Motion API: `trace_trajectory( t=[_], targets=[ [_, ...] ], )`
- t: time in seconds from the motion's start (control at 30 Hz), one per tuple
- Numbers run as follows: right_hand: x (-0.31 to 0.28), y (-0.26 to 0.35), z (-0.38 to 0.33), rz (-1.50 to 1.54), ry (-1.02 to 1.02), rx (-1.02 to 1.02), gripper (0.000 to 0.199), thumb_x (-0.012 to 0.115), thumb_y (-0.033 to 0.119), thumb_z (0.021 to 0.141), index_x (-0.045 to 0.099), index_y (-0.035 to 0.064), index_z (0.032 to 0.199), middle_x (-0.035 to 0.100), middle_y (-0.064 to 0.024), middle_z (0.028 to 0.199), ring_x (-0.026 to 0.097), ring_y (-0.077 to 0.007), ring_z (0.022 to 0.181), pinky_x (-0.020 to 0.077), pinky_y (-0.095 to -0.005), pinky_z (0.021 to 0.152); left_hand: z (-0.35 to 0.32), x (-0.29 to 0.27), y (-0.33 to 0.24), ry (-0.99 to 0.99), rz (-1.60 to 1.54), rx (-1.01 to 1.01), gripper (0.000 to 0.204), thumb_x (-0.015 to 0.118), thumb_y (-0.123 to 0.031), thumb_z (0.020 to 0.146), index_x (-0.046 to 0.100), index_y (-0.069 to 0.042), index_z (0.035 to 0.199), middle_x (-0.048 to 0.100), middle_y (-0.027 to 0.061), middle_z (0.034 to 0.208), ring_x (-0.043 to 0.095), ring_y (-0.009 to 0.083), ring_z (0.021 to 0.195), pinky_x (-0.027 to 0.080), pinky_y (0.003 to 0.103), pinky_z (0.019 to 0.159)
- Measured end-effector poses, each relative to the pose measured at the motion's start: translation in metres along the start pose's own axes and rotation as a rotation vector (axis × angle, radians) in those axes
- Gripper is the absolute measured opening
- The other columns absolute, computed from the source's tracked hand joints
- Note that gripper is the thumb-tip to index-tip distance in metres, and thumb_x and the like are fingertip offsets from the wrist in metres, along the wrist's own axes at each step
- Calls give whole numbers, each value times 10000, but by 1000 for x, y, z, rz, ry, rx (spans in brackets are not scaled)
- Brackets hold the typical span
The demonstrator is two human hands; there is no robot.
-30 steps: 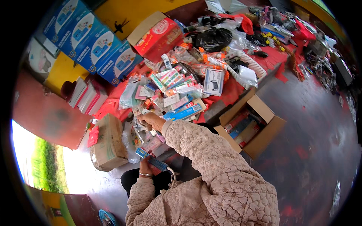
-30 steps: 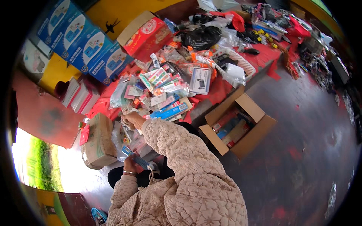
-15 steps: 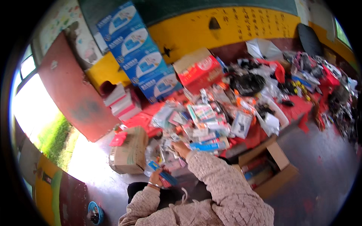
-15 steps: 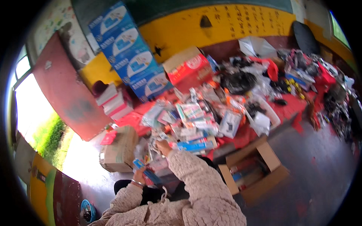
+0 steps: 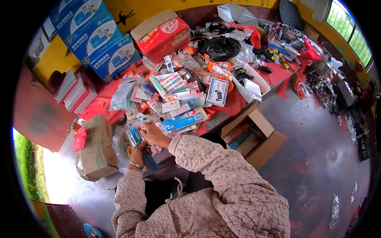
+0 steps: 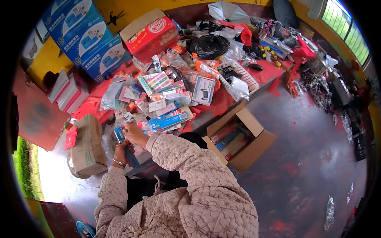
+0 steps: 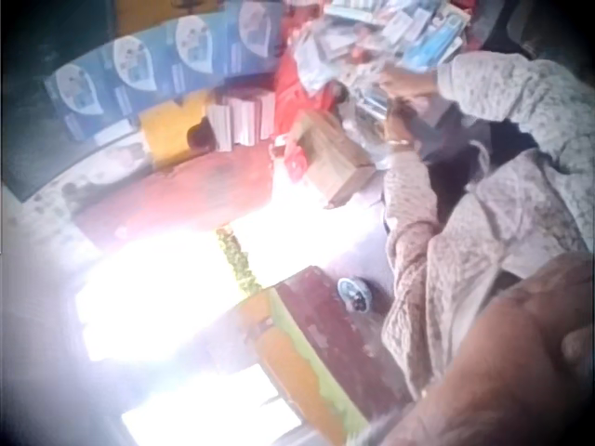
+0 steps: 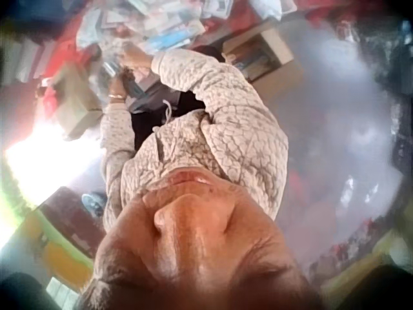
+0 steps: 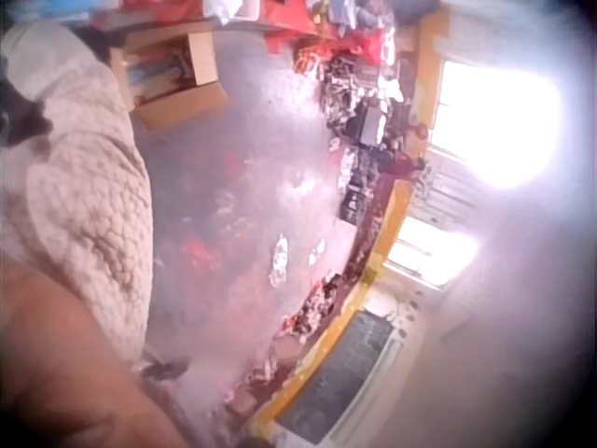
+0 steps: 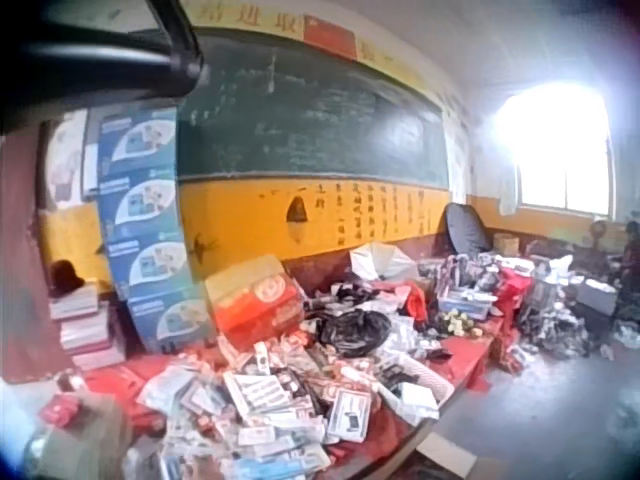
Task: The person sorts various stationery items by hand, picking up packaged pens and rulers from a large pile and placing them into a cardboard box.
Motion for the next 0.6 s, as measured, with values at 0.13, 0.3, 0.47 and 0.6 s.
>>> trace_trajectory(
  t=[0.13,0.3,0.47,0.6],
  targets=[
    [-21,10,10,255,-55,136,360,646,58,735,487,-5,1052,362,-214,1150,529,-289,915,467,-335,781,20,9,-12,-87,-179,67,134,543,-155,822,550,-53,910,525,41,690,504,134,574,457,265,544],
    [-26,-4,23,714,196,429,291,635,133,790,514,-31,997,607,-60,743,606,-163,604,476,-265,476,40,19,-26,-64,-347,41,90,555,-123,825,555,-49,876,513,21,642,498,121,543,479,268,521],
    [-44,13,43,261,150,266,213,614,178,804,578,-32,802,589,-46,680,508,-105,589,424,-259,529,26,28,-54,-114,-343,109,70,598,-94,806,544,-70,844,481,10,590,483,123,497,470,276,461],
    [-39,10,44,464,274,336,220,614,129,790,594,-59,904,590,-42,682,505,-101,595,420,-273,547,26,15,-50,-109,-446,76,94,634,-97,789,544,-110,814,493,-13,612,481,97,516,448,226,487]
  ],
)
Point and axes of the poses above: each hand's wrist, its own z-axis towards the middle knuckle, its own x-axis out of the palm, y = z × x, the point moved 3 cm from there along z, towards the middle knuckle
